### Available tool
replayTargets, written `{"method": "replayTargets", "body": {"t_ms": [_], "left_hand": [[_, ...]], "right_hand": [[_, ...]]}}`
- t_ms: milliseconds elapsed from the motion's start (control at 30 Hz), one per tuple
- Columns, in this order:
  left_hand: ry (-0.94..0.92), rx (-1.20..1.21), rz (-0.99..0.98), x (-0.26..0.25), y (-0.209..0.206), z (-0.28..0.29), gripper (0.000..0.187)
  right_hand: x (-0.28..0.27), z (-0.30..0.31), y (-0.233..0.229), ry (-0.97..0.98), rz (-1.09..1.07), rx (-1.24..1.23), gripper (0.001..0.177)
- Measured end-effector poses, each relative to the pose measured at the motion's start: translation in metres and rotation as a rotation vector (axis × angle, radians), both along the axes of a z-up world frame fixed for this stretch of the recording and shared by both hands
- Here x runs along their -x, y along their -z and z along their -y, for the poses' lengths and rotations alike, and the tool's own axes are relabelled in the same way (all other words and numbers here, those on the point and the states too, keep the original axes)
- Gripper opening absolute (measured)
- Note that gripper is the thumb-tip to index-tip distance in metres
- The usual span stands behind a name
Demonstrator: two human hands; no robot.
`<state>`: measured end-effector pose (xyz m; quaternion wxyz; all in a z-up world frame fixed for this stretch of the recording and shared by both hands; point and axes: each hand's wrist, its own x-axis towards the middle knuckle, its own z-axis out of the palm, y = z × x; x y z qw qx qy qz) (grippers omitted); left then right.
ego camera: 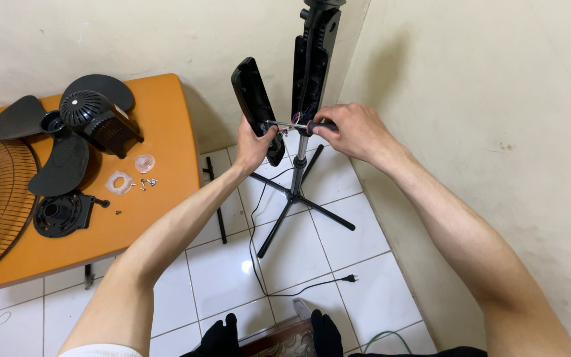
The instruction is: The person uses a screwdriver to fasten screws into the control panel housing of a standing electric fan. They repeatedly pick up screws from a nearby table and tighten them into the fan's base while holding the housing in place.
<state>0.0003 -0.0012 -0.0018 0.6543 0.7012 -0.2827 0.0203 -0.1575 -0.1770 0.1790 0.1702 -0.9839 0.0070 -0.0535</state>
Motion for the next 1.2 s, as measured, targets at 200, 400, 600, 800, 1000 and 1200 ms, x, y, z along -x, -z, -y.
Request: {"method": "replayTargets", "body": {"t_ms": [200, 400, 600, 800, 1000, 1200], "left_hand": [[-0.012, -0.042, -0.021, 0.000, 0.000, 0.000, 0.050], [-0.011, -0.043, -0.017, 0.003, -0.002, -0.001, 0.052], [0.002, -0.068, -0.039, 0.002, -0.005, -0.003, 0.051], [-0.017, -0.071, -0.030, 0.002, -0.006, -0.002, 0.055], [-0.017, -0.061, 0.002, 0.000, -0.003, -0.001, 0.053], [-0.010, -0.081, -0.018, 0.002, -0.005, -0.003, 0.053]], "right_hand": [[0.001, -0.001, 0.000, 0.013, 0.001, -0.005, 0.022], [-0.001, 0.001, 0.003, -0.045, 0.036, 0.085, 0.030], [-0.001, 0.004, 0.007, 0.025, -0.072, 0.101, 0.023], [-0.002, 0.006, 0.013, -0.029, 0.020, 0.037, 0.034], [-0.002, 0.005, 0.012, -0.020, 0.036, 0.045, 0.034], [-0.001, 0.003, 0.005, 0.069, -0.097, 0.131, 0.025]]}}
